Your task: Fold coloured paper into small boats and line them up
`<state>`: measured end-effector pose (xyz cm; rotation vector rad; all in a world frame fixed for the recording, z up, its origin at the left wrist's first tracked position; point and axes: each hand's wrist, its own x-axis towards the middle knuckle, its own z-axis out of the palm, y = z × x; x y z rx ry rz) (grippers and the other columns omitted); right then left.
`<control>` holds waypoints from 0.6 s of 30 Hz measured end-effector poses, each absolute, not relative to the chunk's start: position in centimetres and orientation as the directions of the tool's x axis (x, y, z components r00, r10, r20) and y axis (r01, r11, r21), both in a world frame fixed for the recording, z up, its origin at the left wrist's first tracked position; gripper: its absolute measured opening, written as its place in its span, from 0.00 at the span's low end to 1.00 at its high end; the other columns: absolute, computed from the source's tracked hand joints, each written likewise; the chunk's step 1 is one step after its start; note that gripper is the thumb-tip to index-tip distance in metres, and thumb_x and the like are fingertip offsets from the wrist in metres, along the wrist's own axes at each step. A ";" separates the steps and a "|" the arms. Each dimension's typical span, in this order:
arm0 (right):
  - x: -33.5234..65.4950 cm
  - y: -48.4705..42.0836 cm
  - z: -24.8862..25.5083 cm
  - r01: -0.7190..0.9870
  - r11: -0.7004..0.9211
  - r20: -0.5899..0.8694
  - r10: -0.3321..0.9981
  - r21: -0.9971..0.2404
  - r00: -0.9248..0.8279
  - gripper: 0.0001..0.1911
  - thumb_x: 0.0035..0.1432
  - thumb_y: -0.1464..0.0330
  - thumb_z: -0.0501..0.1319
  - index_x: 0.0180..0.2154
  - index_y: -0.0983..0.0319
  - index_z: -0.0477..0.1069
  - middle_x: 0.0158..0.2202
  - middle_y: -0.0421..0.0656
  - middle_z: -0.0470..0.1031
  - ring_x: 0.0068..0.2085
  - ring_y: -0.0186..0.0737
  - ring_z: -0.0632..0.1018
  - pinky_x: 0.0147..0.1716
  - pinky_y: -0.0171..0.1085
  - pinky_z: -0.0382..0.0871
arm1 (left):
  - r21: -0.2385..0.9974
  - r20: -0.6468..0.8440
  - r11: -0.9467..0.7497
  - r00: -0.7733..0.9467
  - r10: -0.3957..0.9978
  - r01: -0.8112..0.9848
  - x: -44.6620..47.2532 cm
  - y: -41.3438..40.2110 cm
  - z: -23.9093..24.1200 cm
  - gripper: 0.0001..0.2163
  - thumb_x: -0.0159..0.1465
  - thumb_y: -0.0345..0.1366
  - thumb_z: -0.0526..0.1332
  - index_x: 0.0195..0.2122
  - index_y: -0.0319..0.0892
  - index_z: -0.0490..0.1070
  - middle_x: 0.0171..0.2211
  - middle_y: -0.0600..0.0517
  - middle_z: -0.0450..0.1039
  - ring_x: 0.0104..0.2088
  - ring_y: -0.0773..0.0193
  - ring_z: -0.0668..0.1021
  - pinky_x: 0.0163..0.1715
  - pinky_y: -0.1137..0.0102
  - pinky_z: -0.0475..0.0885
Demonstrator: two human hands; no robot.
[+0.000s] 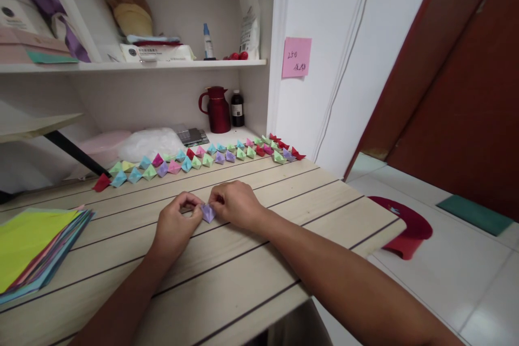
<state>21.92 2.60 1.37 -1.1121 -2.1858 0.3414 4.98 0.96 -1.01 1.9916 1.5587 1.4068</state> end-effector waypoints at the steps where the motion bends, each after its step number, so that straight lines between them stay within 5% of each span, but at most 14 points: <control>1: 21.9 2.6 1.4 0.630 0.596 0.433 0.801 -0.499 -0.414 0.06 0.51 0.75 0.61 0.28 0.60 0.76 0.27 0.38 0.78 0.28 0.33 0.73 0.29 0.31 0.58 | 0.694 0.519 -0.385 -0.052 0.853 0.609 4.9 1.0 -1.0 0.03 0.53 0.29 0.58 0.26 0.45 0.68 0.25 0.55 0.75 0.28 0.64 0.78 0.32 0.71 0.72; 12: 22.5 3.8 0.6 0.606 0.579 0.425 0.814 -0.545 -0.396 0.08 0.49 0.78 0.60 0.28 0.61 0.74 0.28 0.38 0.76 0.29 0.33 0.72 0.29 0.30 0.57 | 0.746 0.472 -0.323 -0.120 0.874 0.583 4.7 1.2 -1.3 0.02 0.55 0.31 0.59 0.27 0.45 0.66 0.25 0.55 0.74 0.28 0.64 0.78 0.32 0.71 0.71; 18: 22.9 4.7 -0.3 0.584 0.587 0.430 0.809 -0.561 -0.400 0.11 0.47 0.82 0.58 0.24 0.61 0.72 0.27 0.38 0.74 0.29 0.33 0.72 0.32 0.30 0.60 | 0.745 0.499 -0.358 -0.114 0.859 0.562 4.7 1.2 -0.9 0.10 0.58 0.33 0.59 0.42 0.45 0.66 0.42 0.50 0.73 0.38 0.63 0.78 0.42 0.67 0.73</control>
